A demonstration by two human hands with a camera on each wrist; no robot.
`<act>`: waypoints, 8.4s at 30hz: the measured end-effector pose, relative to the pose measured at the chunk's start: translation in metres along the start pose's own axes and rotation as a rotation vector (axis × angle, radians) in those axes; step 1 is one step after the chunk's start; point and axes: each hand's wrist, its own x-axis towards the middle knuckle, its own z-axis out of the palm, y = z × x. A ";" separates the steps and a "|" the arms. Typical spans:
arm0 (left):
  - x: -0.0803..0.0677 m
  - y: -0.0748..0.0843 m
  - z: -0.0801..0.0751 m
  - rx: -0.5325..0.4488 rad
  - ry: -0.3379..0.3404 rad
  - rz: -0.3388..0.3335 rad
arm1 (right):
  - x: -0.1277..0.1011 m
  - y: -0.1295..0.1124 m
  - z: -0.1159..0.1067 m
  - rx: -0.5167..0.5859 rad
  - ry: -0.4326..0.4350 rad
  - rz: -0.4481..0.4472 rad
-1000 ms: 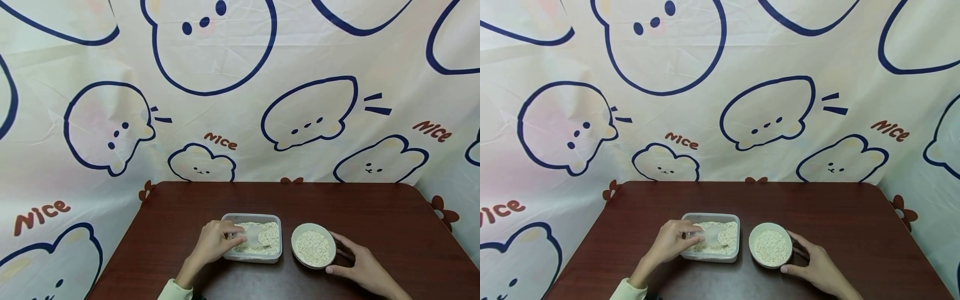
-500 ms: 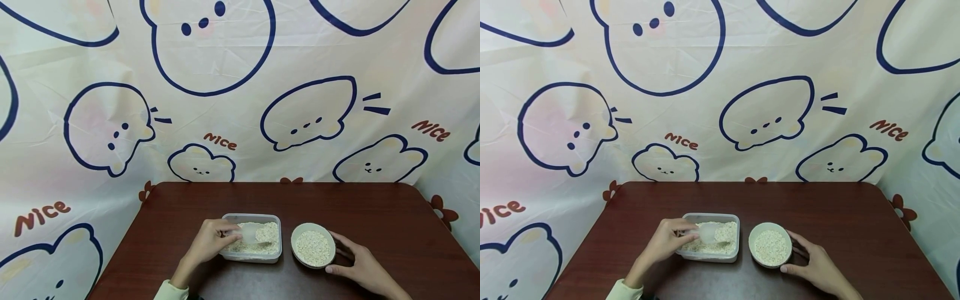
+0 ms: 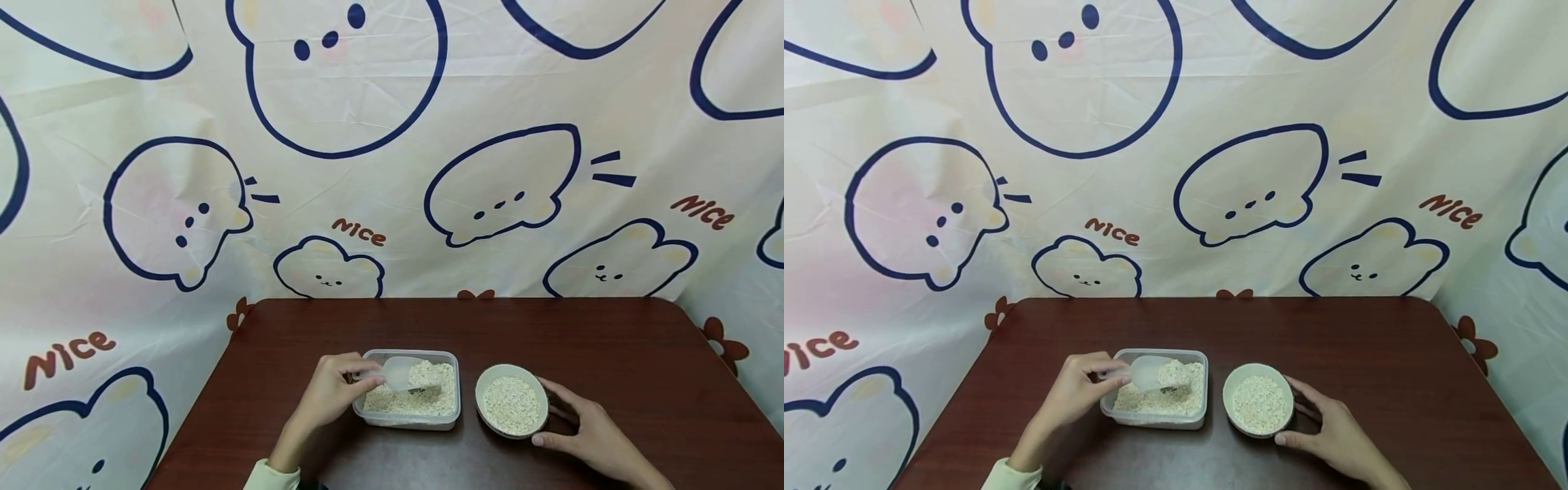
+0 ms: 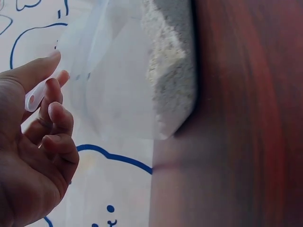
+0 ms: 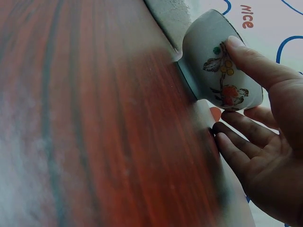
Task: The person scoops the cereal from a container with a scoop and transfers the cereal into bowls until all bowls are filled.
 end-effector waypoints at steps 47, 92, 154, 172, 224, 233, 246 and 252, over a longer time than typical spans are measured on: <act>0.056 0.051 0.045 -0.043 -0.159 0.072 | 0.000 -0.001 -0.003 0.023 -0.014 -0.014; 0.096 0.097 0.041 0.317 -0.369 0.303 | 0.001 0.001 -0.003 0.022 -0.011 -0.028; 0.012 0.009 -0.044 0.196 -0.067 -0.148 | 0.002 -0.005 -0.005 0.022 -0.021 -0.002; 0.016 0.004 -0.035 0.339 -0.151 -0.144 | 0.000 -0.003 -0.002 -0.005 -0.011 0.015; 0.018 0.005 0.036 0.346 -0.066 0.077 | 0.000 -0.001 0.000 -0.017 0.006 -0.004; 0.017 0.004 0.033 0.254 -0.077 0.088 | 0.000 -0.003 -0.001 -0.019 0.006 -0.007; 0.011 0.005 0.024 0.078 -0.041 0.059 | 0.000 -0.002 -0.001 -0.015 0.006 -0.035; 0.008 0.003 0.017 0.054 -0.018 0.017 | 0.000 -0.001 -0.001 -0.017 0.005 -0.035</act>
